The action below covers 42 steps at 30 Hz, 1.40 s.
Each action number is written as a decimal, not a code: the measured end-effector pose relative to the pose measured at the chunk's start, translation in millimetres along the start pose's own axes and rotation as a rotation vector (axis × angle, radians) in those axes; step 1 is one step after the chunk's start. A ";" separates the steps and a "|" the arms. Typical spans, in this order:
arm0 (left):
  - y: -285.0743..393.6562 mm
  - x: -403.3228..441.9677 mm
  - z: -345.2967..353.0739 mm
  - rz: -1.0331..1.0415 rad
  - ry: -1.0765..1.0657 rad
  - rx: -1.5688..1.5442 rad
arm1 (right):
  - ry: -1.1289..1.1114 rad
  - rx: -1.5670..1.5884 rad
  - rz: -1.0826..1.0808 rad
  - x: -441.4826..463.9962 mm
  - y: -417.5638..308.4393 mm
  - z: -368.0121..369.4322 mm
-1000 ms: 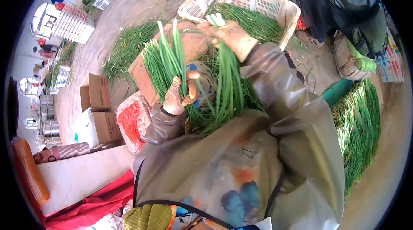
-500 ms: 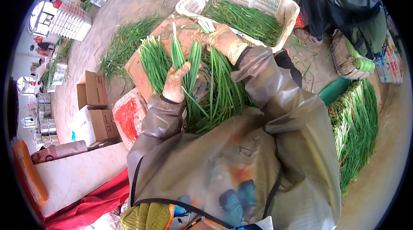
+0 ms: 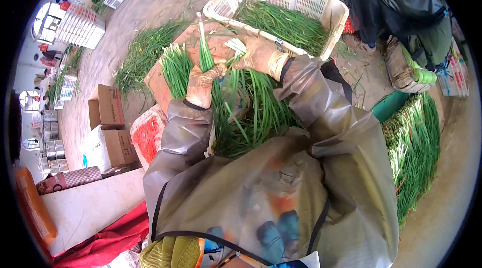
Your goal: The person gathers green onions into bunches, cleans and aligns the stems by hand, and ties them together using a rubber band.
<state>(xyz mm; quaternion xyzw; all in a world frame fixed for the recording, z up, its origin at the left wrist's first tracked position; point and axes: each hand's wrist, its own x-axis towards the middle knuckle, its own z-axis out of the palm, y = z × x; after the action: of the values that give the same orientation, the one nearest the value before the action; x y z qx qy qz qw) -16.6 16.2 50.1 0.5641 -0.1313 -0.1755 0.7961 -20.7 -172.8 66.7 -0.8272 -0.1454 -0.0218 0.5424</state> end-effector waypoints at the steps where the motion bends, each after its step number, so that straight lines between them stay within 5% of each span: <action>1: 0.2 -0.9 0.5 0.045 0.009 -0.020 | -0.003 0.002 -0.001 -1.8 3.2 0.2; 5: 3.5 -9.6 2.5 -0.032 -0.094 -0.102 | -0.121 0.254 0.072 -7.5 3.3 -1.8; 8: 10.2 -20.5 3.6 -0.015 -0.105 -0.180 | 0.012 -0.104 0.156 -7.7 14.1 -11.3; 11: 14.1 -24.8 -4.4 -0.022 -0.223 -0.148 | 0.137 0.351 0.394 -15.7 21.2 -33.1; 13: 21.5 -29.9 8.1 -0.211 -0.101 -0.220 | 0.226 0.515 0.403 -27.9 -6.1 -47.9; 17: 16.2 -26.5 6.0 -0.270 -0.240 -0.266 | 0.243 0.700 0.144 -34.9 -32.8 -52.3; 22: 18.0 -28.4 24.8 -0.336 -0.341 -0.237 | 0.031 0.399 0.238 -17.5 -42.6 -30.1; 27: 7.3 -29.9 19.9 -0.343 -0.197 -0.228 | 0.076 0.407 0.300 -15.8 -37.8 -20.1; 32: 2.3 -25.1 29.6 -0.106 -0.041 0.083 | 0.111 0.470 0.137 -19.3 -10.2 -0.5; 37: 10.1 -20.4 24.0 -0.136 -0.103 0.243 | 0.463 0.669 0.330 -22.2 -23.7 -27.7; 40: 7.4 -29.2 18.8 -0.172 -0.055 0.085 | 0.569 0.639 0.363 -20.4 -0.1 -55.4; 42: 7.1 -30.8 17.8 -0.181 -0.013 -0.039 | 0.387 0.372 0.385 -20.0 8.2 -59.1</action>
<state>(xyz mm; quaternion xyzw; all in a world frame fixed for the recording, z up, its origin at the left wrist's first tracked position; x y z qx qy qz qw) -50.8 16.4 62.3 0.5569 -0.0814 -0.2527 0.7870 -30.4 -233.5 79.8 -0.7068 0.1181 -0.0485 0.6958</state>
